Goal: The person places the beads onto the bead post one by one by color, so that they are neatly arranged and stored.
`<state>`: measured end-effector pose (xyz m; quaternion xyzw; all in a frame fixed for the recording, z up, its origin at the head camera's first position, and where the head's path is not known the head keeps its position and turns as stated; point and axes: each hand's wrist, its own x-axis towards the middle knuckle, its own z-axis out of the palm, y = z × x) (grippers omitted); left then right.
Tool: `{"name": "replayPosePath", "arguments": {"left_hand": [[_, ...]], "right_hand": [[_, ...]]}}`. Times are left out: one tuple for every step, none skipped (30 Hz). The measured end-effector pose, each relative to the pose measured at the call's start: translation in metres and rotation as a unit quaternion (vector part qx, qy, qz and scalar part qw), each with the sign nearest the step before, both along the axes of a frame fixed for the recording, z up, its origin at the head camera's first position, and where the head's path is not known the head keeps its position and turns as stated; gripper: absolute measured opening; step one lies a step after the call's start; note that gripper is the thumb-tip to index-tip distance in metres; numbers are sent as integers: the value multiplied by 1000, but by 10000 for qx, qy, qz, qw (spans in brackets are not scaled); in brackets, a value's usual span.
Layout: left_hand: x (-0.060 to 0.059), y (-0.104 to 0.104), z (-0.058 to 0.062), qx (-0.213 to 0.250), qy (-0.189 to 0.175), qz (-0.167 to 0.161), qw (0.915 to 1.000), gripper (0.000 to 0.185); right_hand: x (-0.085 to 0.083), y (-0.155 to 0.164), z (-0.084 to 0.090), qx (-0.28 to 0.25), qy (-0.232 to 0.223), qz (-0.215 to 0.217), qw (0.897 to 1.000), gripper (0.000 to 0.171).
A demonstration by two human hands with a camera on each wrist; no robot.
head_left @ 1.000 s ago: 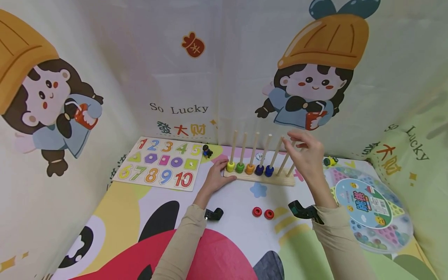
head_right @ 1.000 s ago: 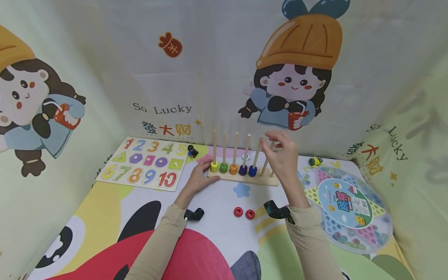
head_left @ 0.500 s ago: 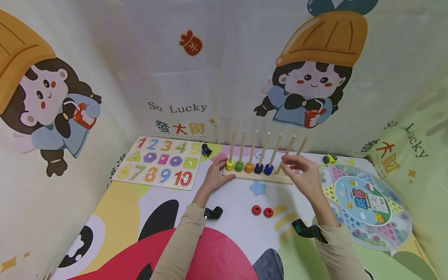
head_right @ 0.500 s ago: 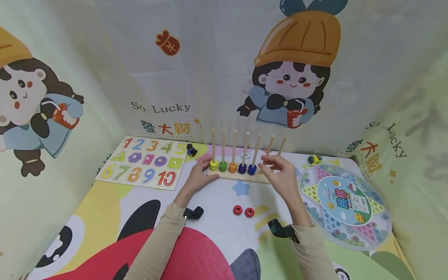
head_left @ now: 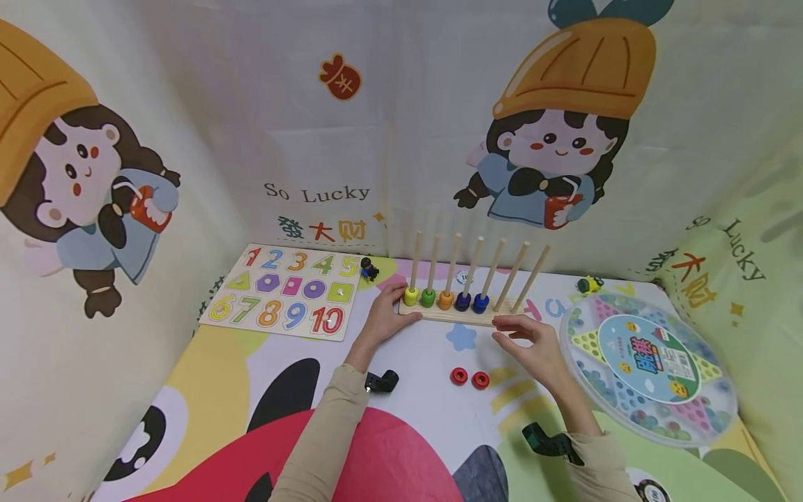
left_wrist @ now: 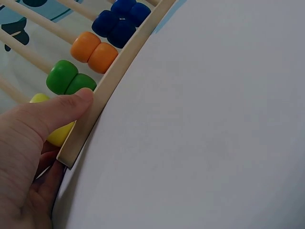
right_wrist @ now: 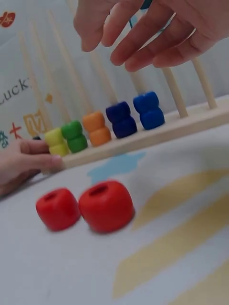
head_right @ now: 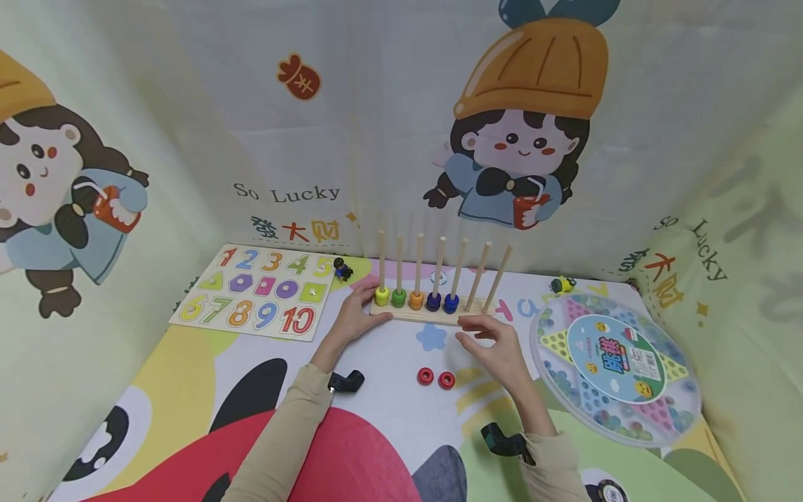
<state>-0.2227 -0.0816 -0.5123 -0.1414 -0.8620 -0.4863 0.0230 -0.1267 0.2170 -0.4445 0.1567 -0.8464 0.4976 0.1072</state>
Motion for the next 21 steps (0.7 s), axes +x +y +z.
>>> {"name": "replayPosePath", "arguments": {"left_hand": [[0, 0, 0, -13, -1, 5, 10000, 71], [0, 0, 0, -24, 1, 11, 10000, 71], [0, 0, 0, -16, 14, 10, 10000, 71], [0, 0, 0, -18, 14, 11, 10000, 71], [0, 0, 0, -27, 9, 14, 10000, 71], [0, 0, 0, -31, 14, 14, 10000, 71], [0, 0, -1, -18, -1, 16, 10000, 71], [0, 0, -1, 11, 1, 13, 10000, 71], [1, 0, -1, 33, 2, 10, 10000, 71], [1, 0, -2, 52, -12, 16, 10000, 71], [1, 0, -2, 67, -24, 21, 10000, 71], [1, 0, -2, 100, -25, 27, 9999, 70], [1, 0, -3, 128, -21, 32, 9999, 70], [1, 0, -3, 142, -15, 35, 9999, 70], [1, 0, -3, 156, -13, 39, 9999, 70], [0, 0, -3, 175, -15, 43, 9998, 71], [0, 0, -3, 176, -15, 46, 9998, 71], [0, 0, -3, 180, -20, 49, 9998, 71], [0, 0, -3, 167, -26, 52, 9998, 71], [0, 0, -3, 156, -34, 54, 9999, 71], [-1, 0, -2, 147, -31, 52, 9999, 71]], "right_hand": [[1, 1, -2, 62, -39, 29, 10000, 24], [3, 1, -4, 98, -85, 52, 9999, 24], [4, 2, -6, 144, -133, 61, 9998, 24], [6, 2, -7, 180, -179, 73, 9997, 25], [7, 3, -9, 215, -217, 91, 9995, 25], [9, 4, -10, 211, -259, 132, 9994, 26], [10, 4, -12, 211, -301, 183, 9992, 27], [11, 5, -14, 217, -335, 251, 9989, 27], [12, 5, -15, 233, -378, 343, 9984, 28], [14, 6, -17, 248, -418, 454, 9978, 29], [15, 6, -19, 261, -461, 575, 9969, 30], [16, 5, -20, 297, -494, 694, 9959, 30], [17, 5, -22, 346, -530, 799, 9948, 30], [19, 5, -24, 389, -572, 884, 9937, 30], [20, 4, -26, 430, -585, 953, 9928, 30], [21, 4, -27, 472, -579, 1007, 9921, 30], [23, 3, -29, 512, -580, 1057, 9914, 29], [24, 3, -30, 556, -570, 1095, 9908, 29], [25, 3, -32, 592, -551, 1134, 9903, 29], [27, 2, -33, 616, -527, 1179, 9897, 29], [28, 2, -33, 610, -506, 1232, 9892, 29]]}}
